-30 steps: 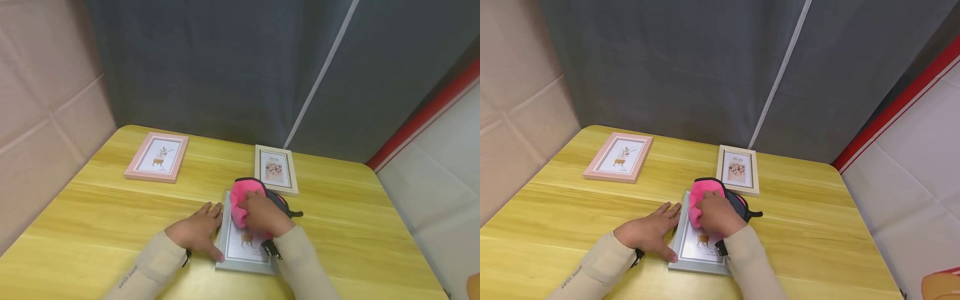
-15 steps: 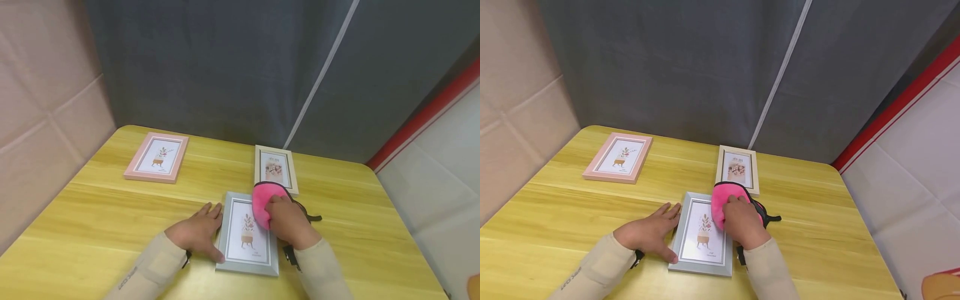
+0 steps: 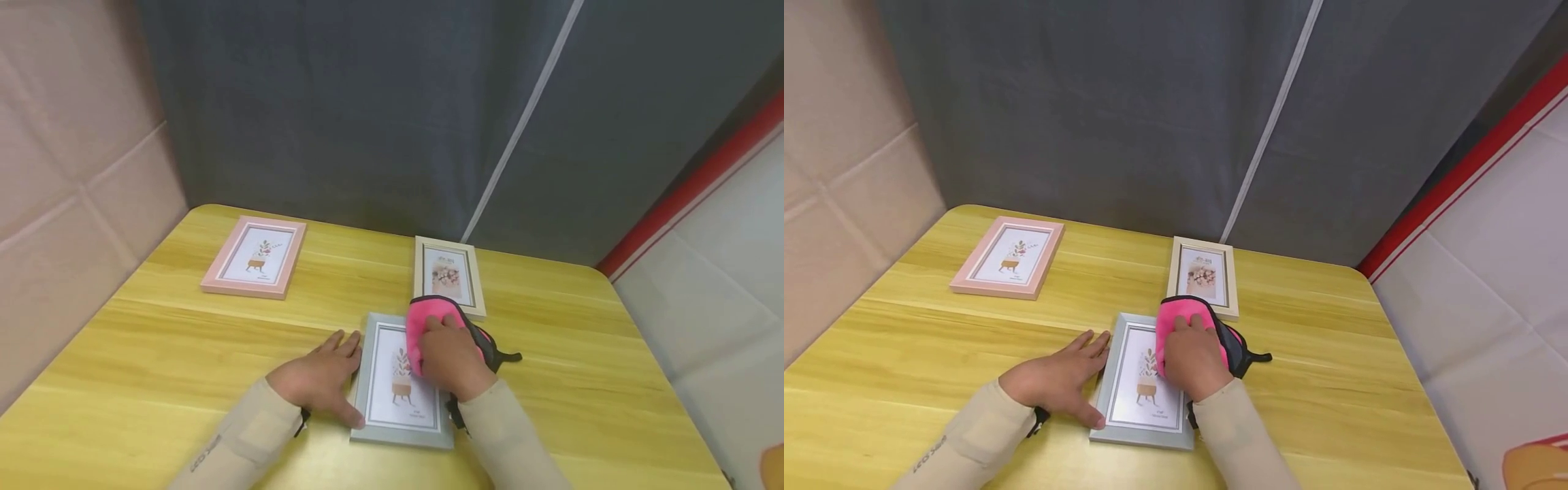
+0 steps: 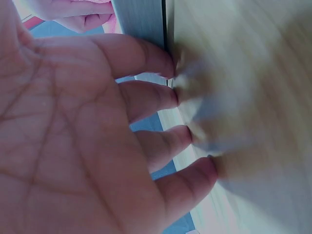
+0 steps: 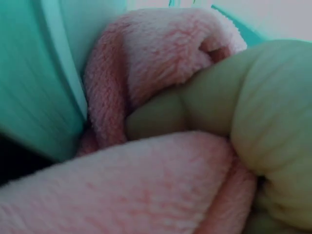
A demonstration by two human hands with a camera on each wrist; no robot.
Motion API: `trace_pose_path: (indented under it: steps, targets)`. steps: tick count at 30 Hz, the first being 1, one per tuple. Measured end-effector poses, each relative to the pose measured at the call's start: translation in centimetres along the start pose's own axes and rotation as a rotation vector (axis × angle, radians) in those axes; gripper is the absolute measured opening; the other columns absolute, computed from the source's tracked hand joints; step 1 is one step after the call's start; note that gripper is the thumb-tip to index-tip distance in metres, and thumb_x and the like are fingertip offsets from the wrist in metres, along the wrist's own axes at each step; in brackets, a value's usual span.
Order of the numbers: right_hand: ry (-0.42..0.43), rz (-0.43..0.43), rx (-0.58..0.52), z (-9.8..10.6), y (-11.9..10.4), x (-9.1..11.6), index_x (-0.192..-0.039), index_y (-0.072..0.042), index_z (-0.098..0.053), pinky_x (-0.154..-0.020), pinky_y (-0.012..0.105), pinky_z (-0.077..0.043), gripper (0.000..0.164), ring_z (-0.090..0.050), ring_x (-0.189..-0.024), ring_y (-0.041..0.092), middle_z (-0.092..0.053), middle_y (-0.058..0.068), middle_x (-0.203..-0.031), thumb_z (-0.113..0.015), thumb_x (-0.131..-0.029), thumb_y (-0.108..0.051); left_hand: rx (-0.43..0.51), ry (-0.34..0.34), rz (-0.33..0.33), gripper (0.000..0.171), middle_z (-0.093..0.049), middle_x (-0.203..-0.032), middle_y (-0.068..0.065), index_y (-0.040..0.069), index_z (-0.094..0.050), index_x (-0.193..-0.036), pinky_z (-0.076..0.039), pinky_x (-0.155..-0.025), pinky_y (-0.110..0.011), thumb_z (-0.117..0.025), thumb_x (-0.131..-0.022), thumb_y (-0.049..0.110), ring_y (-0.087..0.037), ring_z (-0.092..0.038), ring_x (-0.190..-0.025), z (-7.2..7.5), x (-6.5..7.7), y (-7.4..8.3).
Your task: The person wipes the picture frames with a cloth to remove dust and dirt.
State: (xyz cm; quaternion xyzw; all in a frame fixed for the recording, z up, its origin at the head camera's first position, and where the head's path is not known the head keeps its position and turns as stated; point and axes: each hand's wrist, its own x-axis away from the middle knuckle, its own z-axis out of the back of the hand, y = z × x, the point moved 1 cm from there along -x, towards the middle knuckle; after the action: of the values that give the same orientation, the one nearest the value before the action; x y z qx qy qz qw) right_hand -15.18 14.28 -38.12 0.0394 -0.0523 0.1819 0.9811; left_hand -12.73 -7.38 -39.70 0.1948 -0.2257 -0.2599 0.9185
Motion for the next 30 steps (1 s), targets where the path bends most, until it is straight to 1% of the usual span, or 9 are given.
trace_pose_path:
  steps: [4, 9, 12, 18, 20, 25, 29, 30]
  targets:
    - [-0.032, -0.005, -0.005, 0.1, -0.2, -0.5, -0.078, -0.009, -0.071, -0.070, 0.040, -0.045, 0.013, -0.043, -0.088, 0.027, -0.051, 0.005, -0.088, -0.071, -0.085, -0.019, -0.003, 0.000, -0.001, 0.116, -0.016, -0.162, -0.019, -0.006, -0.033, -0.150, -0.016, -0.118, -0.053, -0.087, -0.066, 0.052, -0.042, -0.006, -0.148, 0.1, -0.1, -0.2]
    - [-0.061, -0.013, -0.071, 0.3, -0.3, -1.0, -0.075, -0.011, -0.068, -0.069, 0.038, -0.043, 0.011, -0.041, -0.089, 0.026, -0.049, 0.003, -0.087, -0.069, -0.085, -0.014, -0.008, 0.002, -0.007, 0.114, -0.016, -0.162, -0.021, -0.007, -0.033, -0.150, -0.016, -0.118, -0.053, -0.086, -0.067, 0.051, -0.043, -0.006, -0.148, 0.2, 0.0, -0.2]
    - [-0.079, 0.005, -0.104, 0.5, -0.6, -1.3, -0.075, -0.012, -0.068, -0.067, 0.036, -0.042, 0.008, -0.041, -0.088, 0.025, -0.048, 0.003, -0.087, -0.068, -0.084, -0.013, -0.019, 0.004, -0.010, 0.113, -0.018, -0.162, -0.021, -0.007, -0.034, -0.150, -0.017, -0.118, -0.053, -0.086, -0.067, 0.051, -0.044, -0.007, -0.148, 0.2, 0.1, -0.3]
    - [-0.115, 0.071, -0.132, 0.6, -1.8, -1.9, -0.081, -0.013, -0.071, -0.066, 0.032, -0.042, 0.005, -0.041, -0.087, 0.022, -0.049, 0.001, -0.089, -0.067, -0.083, -0.012, -0.023, 0.005, -0.012, 0.112, -0.020, -0.161, -0.020, -0.005, -0.036, -0.149, -0.019, -0.117, -0.053, -0.086, -0.067, 0.052, -0.044, -0.009, -0.148, 0.0, 0.1, -0.4]
    - [-0.136, 0.080, -0.144, 0.8, -2.4, -2.2, -0.083, -0.013, -0.071, -0.067, 0.032, -0.042, 0.001, -0.041, -0.087, 0.022, -0.049, 0.001, -0.090, -0.070, -0.083, -0.013, -0.018, 0.004, -0.016, 0.112, -0.020, -0.161, -0.019, -0.005, -0.037, -0.149, -0.018, -0.118, -0.053, -0.086, -0.067, 0.052, -0.043, -0.009, -0.148, 0.0, 0.1, -0.3]
    - [-0.176, 0.066, -0.155, 0.8, -3.4, -2.8, -0.088, -0.013, -0.071, -0.070, 0.031, -0.043, 0.007, -0.041, -0.089, 0.021, -0.048, 0.002, -0.094, -0.074, -0.082, -0.014, -0.024, -0.002, -0.018, 0.110, -0.021, -0.162, -0.018, -0.004, -0.037, -0.150, -0.019, -0.118, -0.052, -0.085, -0.068, 0.053, -0.042, -0.009, -0.148, 0.0, 0.1, -0.2]
    - [-0.175, 0.060, -0.152, 0.6, -3.6, -2.9, -0.090, -0.013, -0.071, -0.071, 0.031, -0.044, 0.007, -0.041, -0.090, 0.021, -0.048, 0.001, -0.094, -0.074, -0.084, -0.014, -0.031, -0.002, -0.018, 0.111, -0.021, -0.162, -0.018, -0.004, -0.037, -0.150, -0.019, -0.118, -0.051, -0.085, -0.068, 0.052, -0.042, -0.009, -0.148, 0.0, 0.1, -0.1]
    - [-0.171, 0.058, -0.157, 0.5, -3.5, -2.9, -0.089, -0.013, -0.071, -0.071, 0.031, -0.044, 0.008, -0.041, -0.090, 0.021, -0.048, 0.001, -0.094, -0.075, -0.083, -0.014, -0.031, -0.001, -0.020, 0.111, -0.021, -0.162, -0.018, -0.004, -0.036, -0.150, -0.019, -0.118, -0.051, -0.085, -0.068, 0.052, -0.043, -0.009, -0.148, 0.0, 0.1, -0.1]
